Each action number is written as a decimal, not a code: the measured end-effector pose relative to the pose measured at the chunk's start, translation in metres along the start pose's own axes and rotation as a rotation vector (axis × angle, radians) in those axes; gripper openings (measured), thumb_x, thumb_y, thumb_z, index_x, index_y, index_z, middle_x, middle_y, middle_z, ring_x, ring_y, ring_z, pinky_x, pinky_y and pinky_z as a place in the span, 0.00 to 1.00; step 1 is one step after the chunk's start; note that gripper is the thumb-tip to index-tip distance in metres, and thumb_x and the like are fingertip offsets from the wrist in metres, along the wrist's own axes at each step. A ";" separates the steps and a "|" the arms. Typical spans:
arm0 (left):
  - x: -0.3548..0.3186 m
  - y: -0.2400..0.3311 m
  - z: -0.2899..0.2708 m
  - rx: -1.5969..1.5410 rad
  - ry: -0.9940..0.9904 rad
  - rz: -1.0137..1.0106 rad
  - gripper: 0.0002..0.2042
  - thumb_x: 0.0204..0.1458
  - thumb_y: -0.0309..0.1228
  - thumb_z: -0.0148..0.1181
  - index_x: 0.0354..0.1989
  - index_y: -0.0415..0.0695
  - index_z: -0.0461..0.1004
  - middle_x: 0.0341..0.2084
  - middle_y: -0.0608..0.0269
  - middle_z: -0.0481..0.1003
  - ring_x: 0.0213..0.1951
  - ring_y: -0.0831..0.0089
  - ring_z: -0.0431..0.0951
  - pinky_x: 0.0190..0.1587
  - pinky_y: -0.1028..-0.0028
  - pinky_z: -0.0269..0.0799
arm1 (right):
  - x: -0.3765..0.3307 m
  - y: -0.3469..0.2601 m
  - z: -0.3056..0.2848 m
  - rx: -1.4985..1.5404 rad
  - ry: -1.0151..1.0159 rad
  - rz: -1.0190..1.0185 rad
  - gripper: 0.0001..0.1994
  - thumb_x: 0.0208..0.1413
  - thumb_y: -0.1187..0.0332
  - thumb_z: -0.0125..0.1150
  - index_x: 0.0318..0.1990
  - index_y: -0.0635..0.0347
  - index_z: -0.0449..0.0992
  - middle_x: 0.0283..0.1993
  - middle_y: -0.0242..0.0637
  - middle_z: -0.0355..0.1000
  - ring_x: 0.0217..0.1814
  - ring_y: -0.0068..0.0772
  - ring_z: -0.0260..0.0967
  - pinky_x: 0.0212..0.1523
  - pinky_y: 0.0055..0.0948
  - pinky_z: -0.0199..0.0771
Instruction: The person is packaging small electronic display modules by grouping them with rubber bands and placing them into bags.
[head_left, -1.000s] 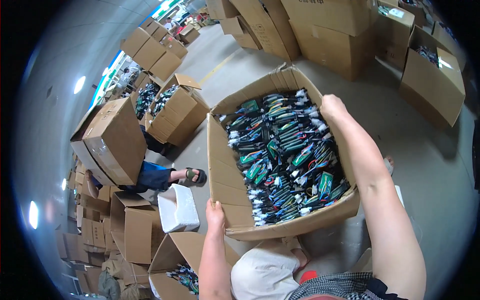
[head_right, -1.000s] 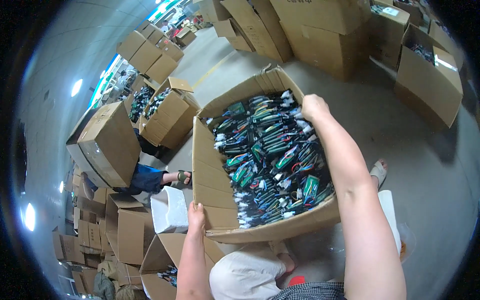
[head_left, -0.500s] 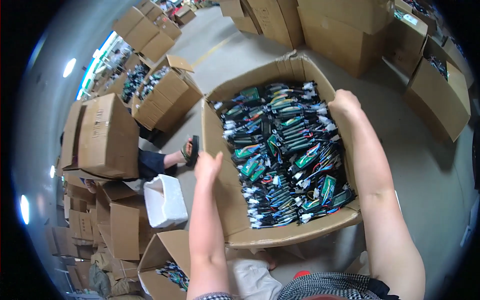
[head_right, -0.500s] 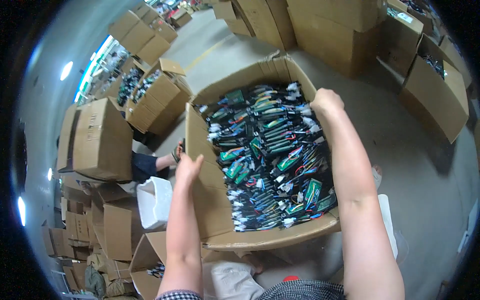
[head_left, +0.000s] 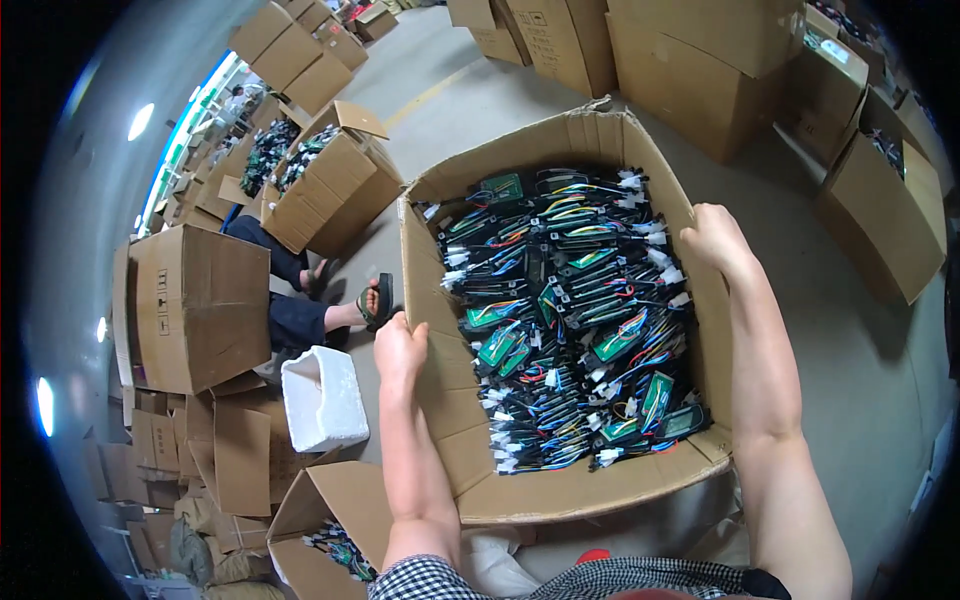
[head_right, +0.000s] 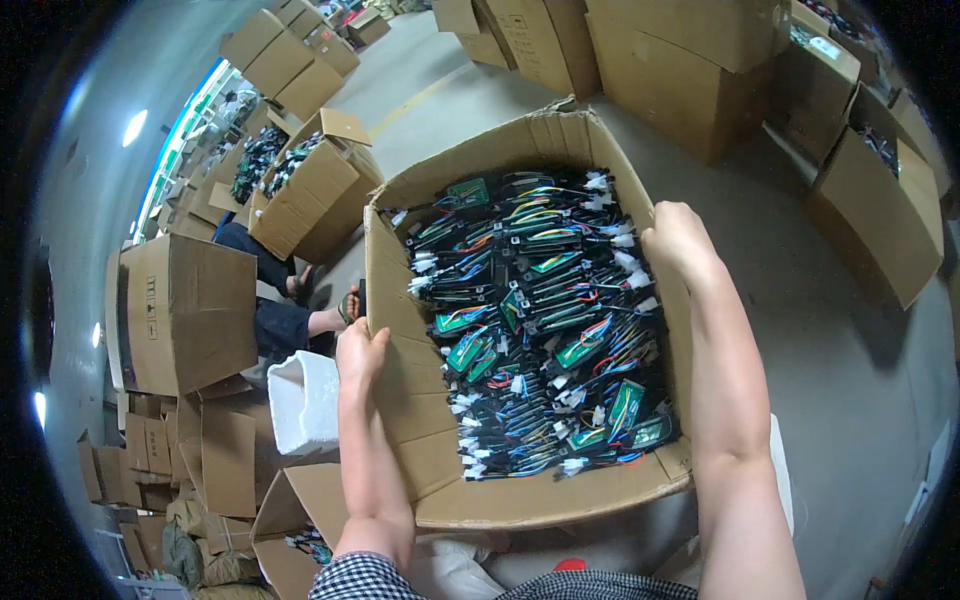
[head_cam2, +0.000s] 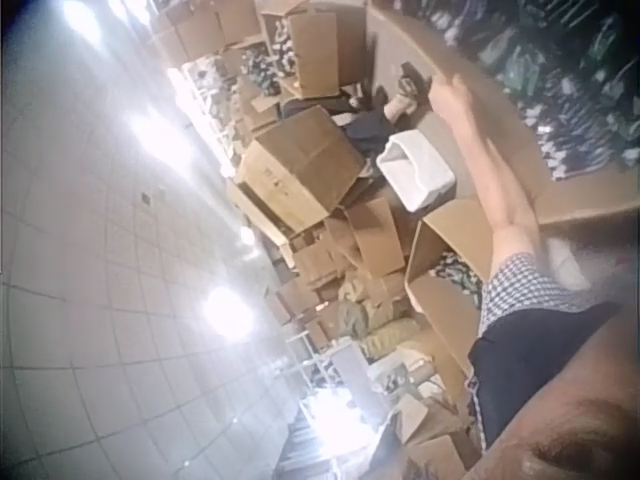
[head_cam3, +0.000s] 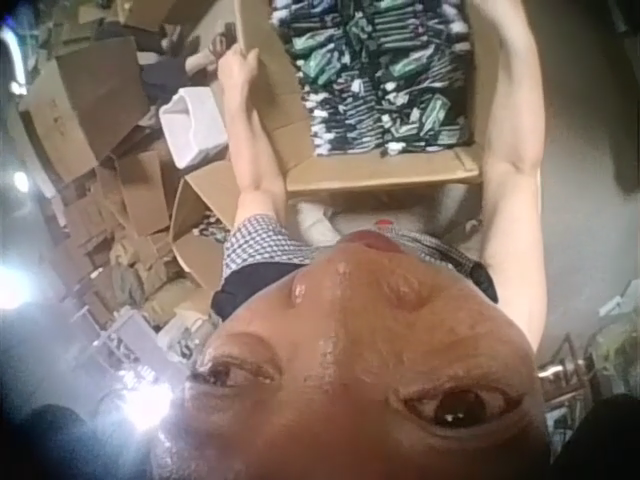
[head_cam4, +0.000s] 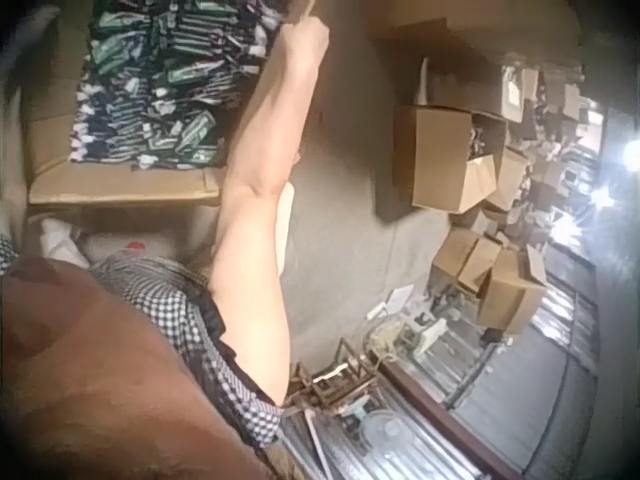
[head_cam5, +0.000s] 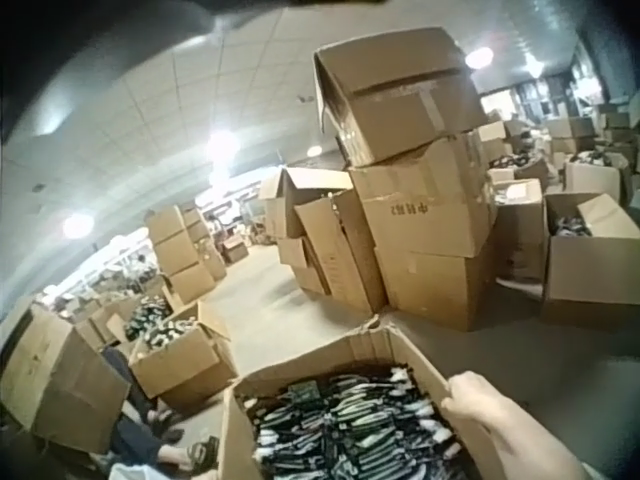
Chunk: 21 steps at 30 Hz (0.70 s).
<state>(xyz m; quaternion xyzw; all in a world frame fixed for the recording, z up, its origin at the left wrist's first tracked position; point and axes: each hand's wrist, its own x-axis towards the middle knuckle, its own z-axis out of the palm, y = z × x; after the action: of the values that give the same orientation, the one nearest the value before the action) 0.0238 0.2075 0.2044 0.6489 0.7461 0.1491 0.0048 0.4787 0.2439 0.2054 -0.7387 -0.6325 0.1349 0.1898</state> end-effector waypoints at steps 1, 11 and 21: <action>-0.005 0.000 -0.004 -0.014 0.010 0.001 0.12 0.45 0.36 0.61 0.32 0.39 0.75 0.27 0.45 0.76 0.35 0.48 0.77 0.40 0.56 0.71 | -0.005 0.000 -0.005 0.004 0.006 -0.006 0.13 0.43 0.73 0.54 0.35 0.74 0.76 0.37 0.63 0.72 0.43 0.57 0.72 0.48 0.44 0.71; -0.230 -0.027 -0.097 -0.227 0.371 0.052 0.10 0.50 0.32 0.59 0.37 0.40 0.74 0.23 0.45 0.76 0.27 0.47 0.77 0.28 0.57 0.72 | -0.268 -0.020 -0.061 0.224 0.358 -0.047 0.12 0.50 0.69 0.58 0.41 0.64 0.74 0.27 0.55 0.72 0.32 0.57 0.71 0.33 0.45 0.72; -0.409 -0.090 -0.113 -0.271 0.478 0.001 0.13 0.54 0.36 0.57 0.38 0.37 0.69 0.23 0.43 0.75 0.27 0.45 0.76 0.27 0.56 0.69 | -0.465 -0.008 -0.037 0.241 0.625 -0.082 0.16 0.54 0.67 0.57 0.51 0.59 0.71 0.34 0.51 0.75 0.35 0.53 0.73 0.40 0.43 0.71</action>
<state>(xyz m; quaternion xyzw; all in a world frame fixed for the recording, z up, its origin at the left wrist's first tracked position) -0.0217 -0.2241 0.2152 0.5891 0.6990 0.3965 -0.0844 0.4116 -0.2171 0.2235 -0.6906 -0.5523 -0.0321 0.4659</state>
